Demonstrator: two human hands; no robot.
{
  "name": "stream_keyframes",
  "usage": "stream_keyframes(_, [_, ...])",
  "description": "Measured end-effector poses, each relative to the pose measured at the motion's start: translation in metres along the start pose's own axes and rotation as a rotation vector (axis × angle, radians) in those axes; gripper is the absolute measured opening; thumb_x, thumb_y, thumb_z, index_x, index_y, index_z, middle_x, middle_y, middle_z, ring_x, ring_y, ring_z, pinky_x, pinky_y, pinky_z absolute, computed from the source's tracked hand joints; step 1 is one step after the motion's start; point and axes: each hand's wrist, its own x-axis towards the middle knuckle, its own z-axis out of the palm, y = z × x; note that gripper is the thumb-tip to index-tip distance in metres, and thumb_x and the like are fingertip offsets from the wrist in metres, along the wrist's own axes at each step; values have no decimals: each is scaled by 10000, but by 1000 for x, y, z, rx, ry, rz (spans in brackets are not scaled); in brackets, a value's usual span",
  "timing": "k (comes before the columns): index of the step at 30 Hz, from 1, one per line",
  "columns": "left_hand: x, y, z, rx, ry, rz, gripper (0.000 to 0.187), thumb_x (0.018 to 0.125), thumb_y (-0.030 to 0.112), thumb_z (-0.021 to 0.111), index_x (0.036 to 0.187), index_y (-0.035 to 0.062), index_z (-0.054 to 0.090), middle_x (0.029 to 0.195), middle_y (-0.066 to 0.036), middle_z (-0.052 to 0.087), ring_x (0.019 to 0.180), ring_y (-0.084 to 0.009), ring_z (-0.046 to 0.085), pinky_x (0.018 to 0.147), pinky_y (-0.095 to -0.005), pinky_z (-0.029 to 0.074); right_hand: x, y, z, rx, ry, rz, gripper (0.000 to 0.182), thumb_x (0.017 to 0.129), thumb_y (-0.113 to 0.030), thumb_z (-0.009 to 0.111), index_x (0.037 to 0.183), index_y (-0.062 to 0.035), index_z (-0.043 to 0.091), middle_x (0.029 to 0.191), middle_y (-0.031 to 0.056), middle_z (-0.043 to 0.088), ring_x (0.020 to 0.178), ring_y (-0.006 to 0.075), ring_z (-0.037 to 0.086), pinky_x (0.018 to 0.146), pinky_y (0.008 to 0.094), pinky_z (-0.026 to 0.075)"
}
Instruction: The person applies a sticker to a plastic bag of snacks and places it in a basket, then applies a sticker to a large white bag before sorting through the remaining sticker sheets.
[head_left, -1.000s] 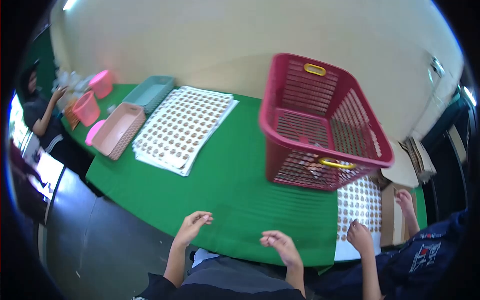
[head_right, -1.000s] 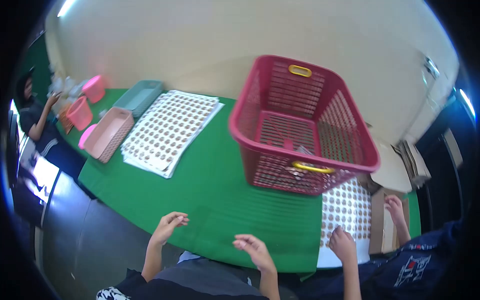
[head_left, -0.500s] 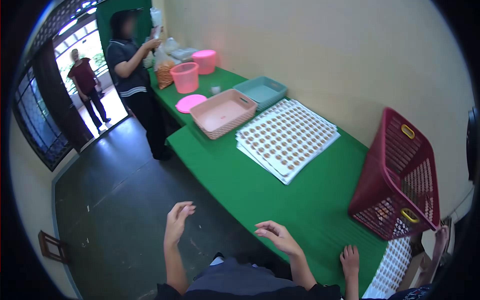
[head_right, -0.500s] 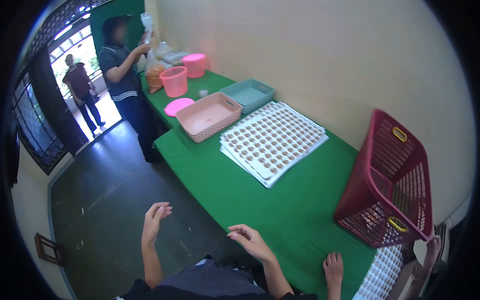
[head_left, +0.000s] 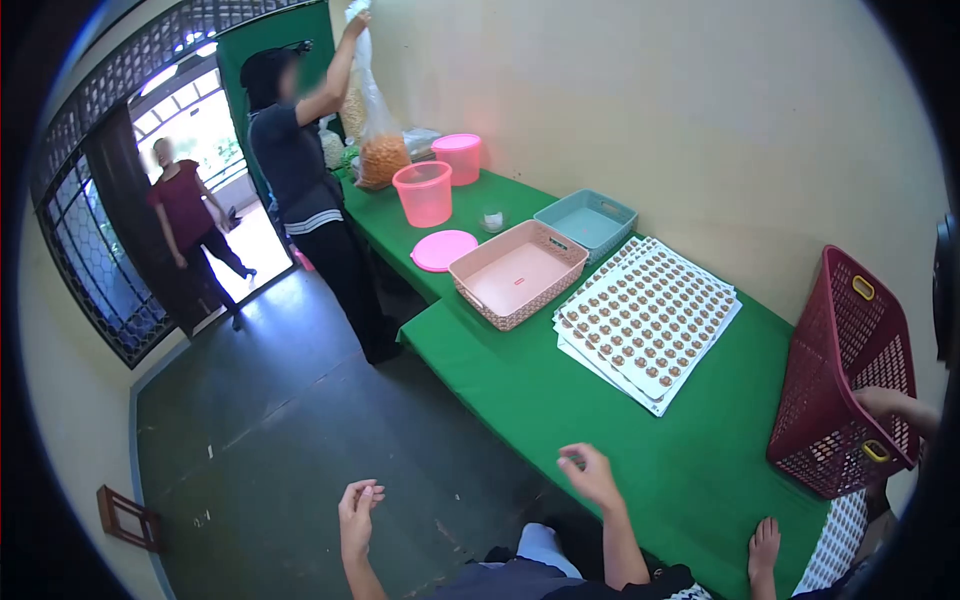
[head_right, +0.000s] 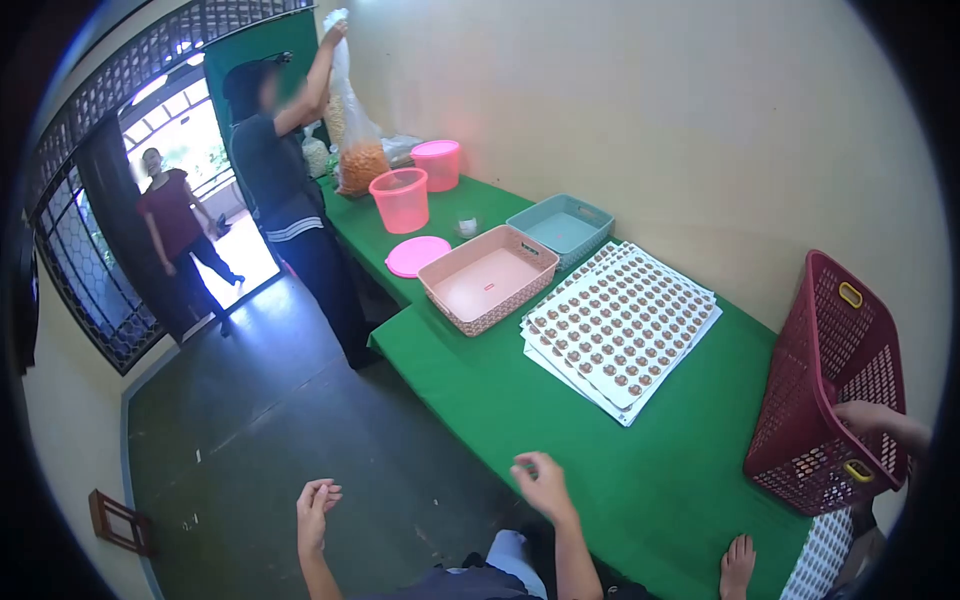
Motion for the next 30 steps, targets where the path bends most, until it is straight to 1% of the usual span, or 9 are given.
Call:
stream_keyframes(5, [30, -16, 22, -17, -75, -78, 201, 875, 147, 462, 981, -4, 542, 861, -84, 598, 765, -116, 542, 707, -229, 416, 52, 36, -42, -11, 506, 40, 130, 727, -57, 597, 825, 20, 560, 769, 115, 595, 696, 195, 590, 643, 296, 471])
stream_keyframes(8, [59, -22, 35, 36, -139, -100, 220, 882, 170, 448, 999, 6, 537, 867, -72, 597, 761, -117, 560, 704, -228, 425, 91, 54, -56, -164, 588, -8, 117, 714, -43, 596, 803, 20, 553, 772, 123, 584, 687, 198, 587, 654, 295, 466])
stream_keyframes(10, [79, -15, 49, 54, -190, -68, 213, 884, 162, 446, 1000, 7, 536, 874, -78, 597, 767, -115, 559, 711, -231, 427, 126, 71, -58, -142, 562, 38, 141, 693, -49, 614, 806, 12, 556, 811, 123, 583, 760, 233, 580, 703, 323, 459])
stream_keyframes(12, [100, 2, 65, 41, -212, -63, 206, 882, 146, 451, 995, -5, 534, 878, -87, 594, 776, -120, 551, 736, -245, 433, 160, 71, -60, -500, 518, -163, 245, 645, -120, 698, 823, 2, 582, 870, 126, 596, 798, 279, 581, 789, 341, 459])
stream_keyframes(15, [137, 22, 87, 45, -245, -28, 198, 881, 129, 455, 993, -17, 529, 889, -97, 587, 791, -126, 541, 779, -267, 438, 192, 100, -72, -634, 426, -126, 422, 571, -217, 762, 903, -9, 605, 988, 127, 597, 899, 305, 561, 862, 345, 427])
stream_keyframes(19, [177, 41, 119, 65, -270, 23, 201, 882, 129, 457, 999, -18, 527, 893, -97, 582, 808, -128, 536, 785, -267, 435, 203, 110, -95, -563, 199, 130, 594, 537, -305, 778, 1052, -77, 591, 1073, 144, 568, 942, 278, 551, 813, 364, 441])
stream_keyframes(24, [205, 42, 167, 86, -410, -17, 212, 878, 142, 470, 1001, -23, 526, 895, -99, 581, 822, -134, 536, 781, -266, 430, 206, 102, -106, -457, 126, 270, 494, 586, -313, 745, 1004, -85, 611, 999, 129, 597, 895, 282, 565, 774, 375, 458])
stream_keyframes(27, [217, 38, 199, 94, -564, -12, 223, 872, 151, 484, 1005, -24, 523, 900, -103, 582, 829, -143, 543, 783, -268, 427, 205, 99, -97, -685, 81, 35, 223, 723, -221, 602, 883, -67, 618, 924, 127, 597, 841, 294, 558, 776, 418, 442])
stream_keyframes(30, [227, 36, 227, 101, -711, -23, 239, 864, 163, 505, 1015, -22, 520, 917, -113, 586, 841, -154, 553, 774, -267, 430, 202, 106, -87, -779, 230, -148, 185, 752, -165, 554, 896, -68, 618, 879, 149, 595, 842, 304, 549, 805, 435, 418])
